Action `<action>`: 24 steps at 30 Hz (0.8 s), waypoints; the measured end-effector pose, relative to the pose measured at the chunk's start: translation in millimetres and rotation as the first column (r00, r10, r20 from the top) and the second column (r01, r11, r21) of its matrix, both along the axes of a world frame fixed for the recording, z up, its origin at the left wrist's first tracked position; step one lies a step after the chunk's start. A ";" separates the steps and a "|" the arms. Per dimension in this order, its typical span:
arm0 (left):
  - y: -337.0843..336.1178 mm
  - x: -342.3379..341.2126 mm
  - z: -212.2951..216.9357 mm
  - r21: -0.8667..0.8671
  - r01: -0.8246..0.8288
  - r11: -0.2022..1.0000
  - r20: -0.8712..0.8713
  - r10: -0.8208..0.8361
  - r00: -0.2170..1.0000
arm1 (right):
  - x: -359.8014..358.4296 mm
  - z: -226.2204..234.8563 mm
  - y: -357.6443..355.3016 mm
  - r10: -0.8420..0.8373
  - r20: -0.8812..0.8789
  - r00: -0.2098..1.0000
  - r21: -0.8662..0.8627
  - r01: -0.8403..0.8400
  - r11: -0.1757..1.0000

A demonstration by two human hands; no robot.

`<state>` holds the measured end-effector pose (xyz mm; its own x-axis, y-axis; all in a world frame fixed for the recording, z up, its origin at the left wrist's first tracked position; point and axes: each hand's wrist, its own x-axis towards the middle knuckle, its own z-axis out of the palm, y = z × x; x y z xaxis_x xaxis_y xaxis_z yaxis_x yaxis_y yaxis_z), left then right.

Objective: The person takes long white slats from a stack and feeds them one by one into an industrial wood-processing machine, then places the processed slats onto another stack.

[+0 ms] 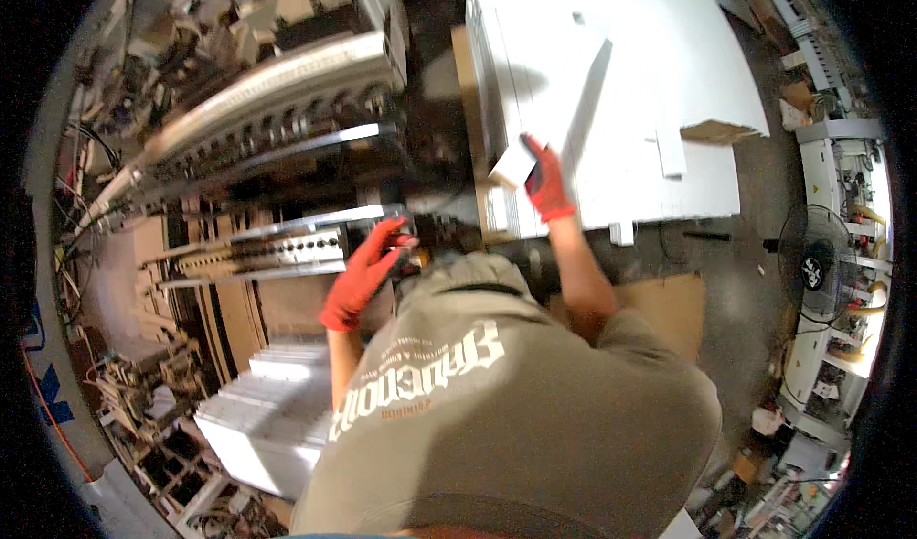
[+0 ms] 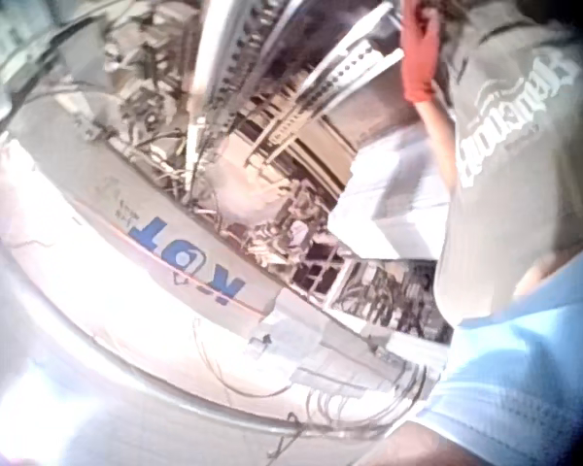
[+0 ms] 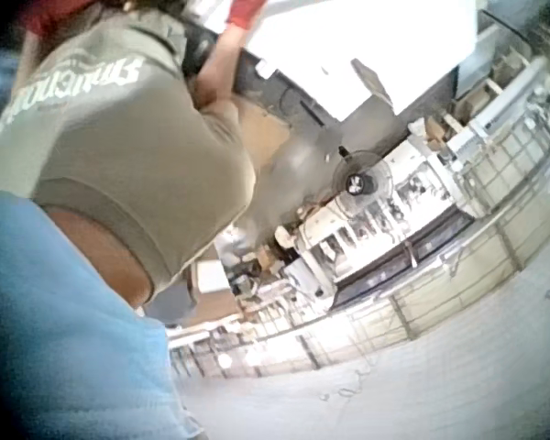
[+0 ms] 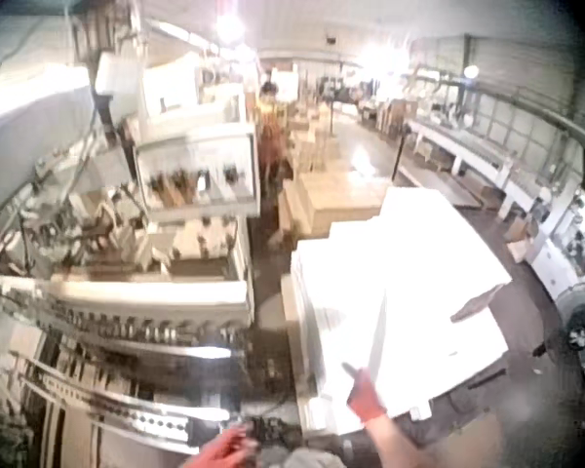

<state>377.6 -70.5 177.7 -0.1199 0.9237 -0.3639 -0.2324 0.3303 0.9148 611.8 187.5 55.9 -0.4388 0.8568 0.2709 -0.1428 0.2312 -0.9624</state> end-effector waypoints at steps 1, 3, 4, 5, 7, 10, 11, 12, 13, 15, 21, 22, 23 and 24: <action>17.5 2.7 -6.3 0.104 0.007 0.995 -0.006 -0.006 1.000 | -18.5 12.1 -14.7 -0.001 -0.119 0.993 -0.155 -0.017 0.988; 45.8 16.3 -10.7 0.228 0.057 0.972 -0.034 -0.050 0.998 | -53.3 50.2 -47.0 -0.089 -0.153 0.984 -0.286 0.042 0.957; 56.4 25.6 -12.2 0.266 0.011 0.964 -0.048 0.002 0.999 | -69.6 74.5 -64.2 -0.144 -0.060 0.988 -0.270 0.123 0.955; 61.1 32.1 -10.0 0.301 -0.038 0.953 -0.059 0.058 0.997 | -81.3 90.9 -78.1 -0.151 -0.063 0.987 -0.356 0.119 0.927; 63.4 30.5 -3.0 0.159 -0.155 0.975 0.222 0.117 0.968 | -91.7 117.0 -99.8 -0.102 0.000 0.995 -0.312 0.097 0.945; 46.7 23.9 15.1 0.264 -0.242 0.934 0.086 0.227 0.970 | -97.8 117.2 -87.2 -0.101 -0.025 0.995 -0.208 0.094 0.974; 34.5 14.6 0.0 0.351 -0.250 0.903 -0.132 0.312 0.941 | -103.1 122.5 -75.9 -0.186 -0.026 0.982 -0.177 0.178 0.968; 19.7 -1.6 -31.2 0.298 -0.263 0.918 -0.096 0.303 0.948 | -104.2 146.2 -63.6 -0.230 -0.177 0.957 -0.286 0.174 0.942; 9.2 -12.3 -41.9 0.346 -0.260 0.901 -0.185 0.338 0.923 | -95.0 168.9 -44.2 -0.284 -0.226 0.932 -0.166 0.250 0.954; -19.9 -19.5 -27.7 0.222 -0.481 0.848 0.381 0.379 0.843 | -70.0 203.1 1.0 -0.417 -0.312 0.854 -0.009 0.436 0.900; -118.1 -93.1 -46.4 0.082 -0.926 0.369 0.537 0.766 0.353 | 23.4 189.4 107.1 -0.733 -0.504 0.457 -0.197 0.765 0.613; -127.3 -102.4 -59.8 0.278 -0.911 0.305 0.330 0.860 0.389 | 30.6 169.8 107.5 -0.711 -0.465 0.528 -0.151 0.744 0.651; -136.3 -113.0 -83.1 0.447 -0.856 0.260 0.091 0.939 0.333 | 18.6 165.9 82.8 -0.624 -0.436 0.648 -0.152 0.630 0.761; -135.5 -135.0 -91.6 0.335 -0.915 0.226 0.340 0.876 0.341 | -20.9 188.0 33.3 -0.673 -0.356 0.649 -0.158 0.667 0.728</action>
